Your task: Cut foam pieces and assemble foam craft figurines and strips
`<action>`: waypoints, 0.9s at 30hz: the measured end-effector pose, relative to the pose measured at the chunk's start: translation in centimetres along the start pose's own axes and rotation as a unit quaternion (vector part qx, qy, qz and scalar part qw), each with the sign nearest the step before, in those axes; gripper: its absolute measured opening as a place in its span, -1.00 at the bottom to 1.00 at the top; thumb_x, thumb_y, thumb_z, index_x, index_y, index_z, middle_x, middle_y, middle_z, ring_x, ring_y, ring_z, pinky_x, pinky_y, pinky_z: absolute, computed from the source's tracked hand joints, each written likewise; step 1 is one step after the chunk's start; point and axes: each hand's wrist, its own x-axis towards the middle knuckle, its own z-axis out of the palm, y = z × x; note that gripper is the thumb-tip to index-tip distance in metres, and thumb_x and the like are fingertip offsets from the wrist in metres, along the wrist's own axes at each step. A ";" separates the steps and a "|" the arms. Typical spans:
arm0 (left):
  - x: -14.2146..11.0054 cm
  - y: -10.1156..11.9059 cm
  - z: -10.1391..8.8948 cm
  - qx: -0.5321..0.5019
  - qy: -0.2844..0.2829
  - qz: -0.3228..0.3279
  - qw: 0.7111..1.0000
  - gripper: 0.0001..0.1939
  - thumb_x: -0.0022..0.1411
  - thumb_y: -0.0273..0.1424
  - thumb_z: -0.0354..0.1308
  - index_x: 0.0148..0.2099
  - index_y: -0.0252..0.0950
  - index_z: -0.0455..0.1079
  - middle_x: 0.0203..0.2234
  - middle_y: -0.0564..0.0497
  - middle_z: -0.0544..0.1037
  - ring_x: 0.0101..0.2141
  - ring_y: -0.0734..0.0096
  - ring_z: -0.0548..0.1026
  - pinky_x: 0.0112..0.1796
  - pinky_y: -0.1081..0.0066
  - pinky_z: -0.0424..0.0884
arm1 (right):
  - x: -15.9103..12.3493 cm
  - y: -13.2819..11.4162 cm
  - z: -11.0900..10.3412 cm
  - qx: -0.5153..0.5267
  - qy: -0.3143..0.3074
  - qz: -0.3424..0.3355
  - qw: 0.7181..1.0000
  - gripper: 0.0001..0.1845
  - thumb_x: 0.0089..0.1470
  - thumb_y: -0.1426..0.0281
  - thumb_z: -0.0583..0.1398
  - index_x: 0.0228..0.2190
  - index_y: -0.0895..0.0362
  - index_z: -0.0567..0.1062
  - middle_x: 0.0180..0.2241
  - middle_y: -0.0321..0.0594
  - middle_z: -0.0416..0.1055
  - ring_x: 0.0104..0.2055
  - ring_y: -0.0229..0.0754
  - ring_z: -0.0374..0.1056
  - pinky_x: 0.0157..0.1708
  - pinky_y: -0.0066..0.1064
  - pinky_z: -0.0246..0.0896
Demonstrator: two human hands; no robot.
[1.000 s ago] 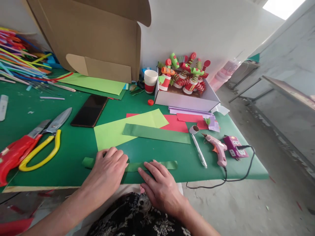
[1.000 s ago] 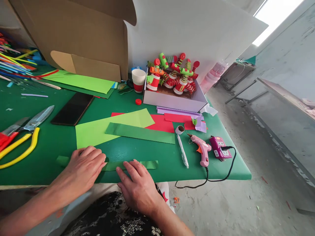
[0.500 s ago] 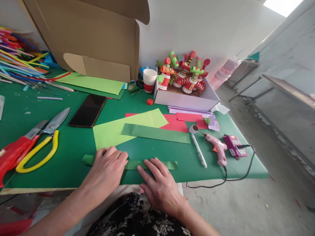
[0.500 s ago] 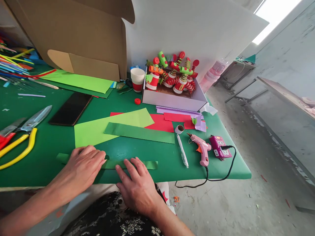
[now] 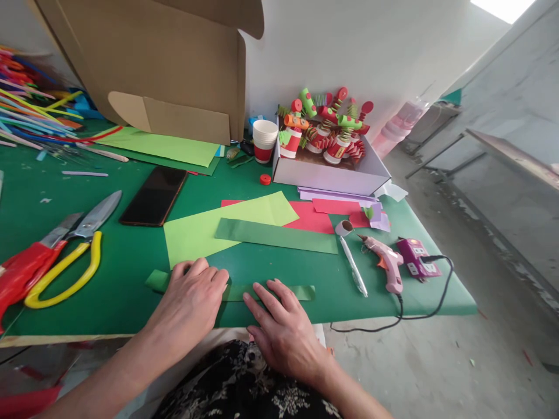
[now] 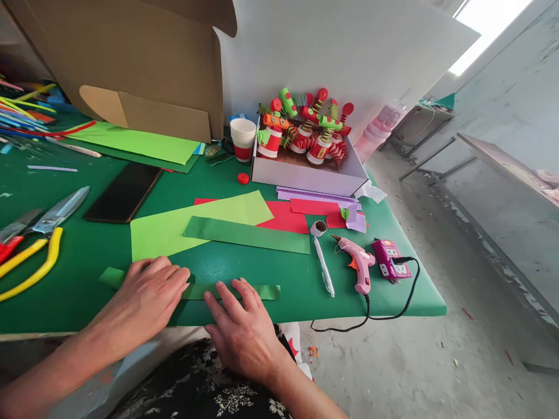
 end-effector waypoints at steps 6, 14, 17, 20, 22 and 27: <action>-0.1 0.2 -0.1 0.010 -0.001 -0.002 1.000 -0.73 0.24 -0.63 -0.10 -0.41 -0.24 0.30 -0.51 -0.05 0.46 -0.32 0.11 0.38 -0.23 0.15 0.21 | -0.1 0.0 0.0 0.000 -0.012 0.003 1.000 -0.54 0.25 0.33 0.12 0.14 0.20 0.41 0.10 -0.03 0.42 0.16 0.10 0.23 0.15 0.01 0.30; -0.1 0.5 -0.1 0.008 0.005 -0.005 1.000 -0.74 0.24 -0.62 -0.09 -0.40 -0.25 0.32 -0.50 -0.07 0.47 -0.32 0.08 0.39 -0.25 0.13 0.24 | -0.1 0.0 0.1 -0.001 -0.016 0.002 1.000 -0.53 0.24 0.34 0.11 0.15 0.19 0.40 0.10 -0.03 0.42 0.17 0.10 0.23 0.16 0.03 0.28; -0.3 0.4 -0.4 0.008 0.010 -0.009 1.000 -0.74 0.26 -0.60 -0.07 -0.40 -0.25 0.35 -0.50 -0.07 0.47 -0.32 0.09 0.40 -0.23 0.12 0.26 | -0.1 0.0 0.1 0.001 -0.018 0.001 1.000 -0.52 0.23 0.34 0.12 0.16 0.17 0.39 0.10 -0.01 0.41 0.18 0.10 0.21 0.16 0.03 0.26; -0.9 0.6 -0.7 0.007 0.078 -0.003 0.997 -0.74 0.30 -0.56 -0.07 -0.25 -0.26 0.45 -0.30 -0.13 0.57 -0.17 0.07 0.44 -0.03 0.01 0.25 | -0.1 0.0 0.1 0.003 -0.024 0.003 1.000 -0.52 0.24 0.34 0.12 0.16 0.16 0.38 0.11 0.00 0.40 0.18 0.10 0.20 0.16 0.04 0.25; -1.6 0.9 -0.5 -0.014 0.139 0.028 0.990 -0.67 0.32 -0.55 -0.08 -0.06 -0.24 0.47 -0.09 -0.12 0.58 -0.02 0.08 0.42 0.14 -0.04 0.13 | -0.1 -0.1 0.0 0.002 -0.027 0.005 1.000 -0.52 0.24 0.34 0.11 0.16 0.16 0.38 0.11 0.01 0.40 0.18 0.10 0.19 0.16 0.05 0.25; -3.3 2.0 1.4 -0.046 0.168 0.070 0.982 -0.55 0.30 -0.62 -0.12 0.03 -0.19 0.50 0.00 0.00 0.59 0.04 0.17 0.41 0.26 0.01 -0.02 | 0.1 -0.1 0.0 -0.001 -0.026 0.000 1.000 -0.51 0.24 0.33 0.12 0.16 0.20 0.38 0.09 0.02 0.41 0.16 0.11 0.20 0.15 0.04 0.27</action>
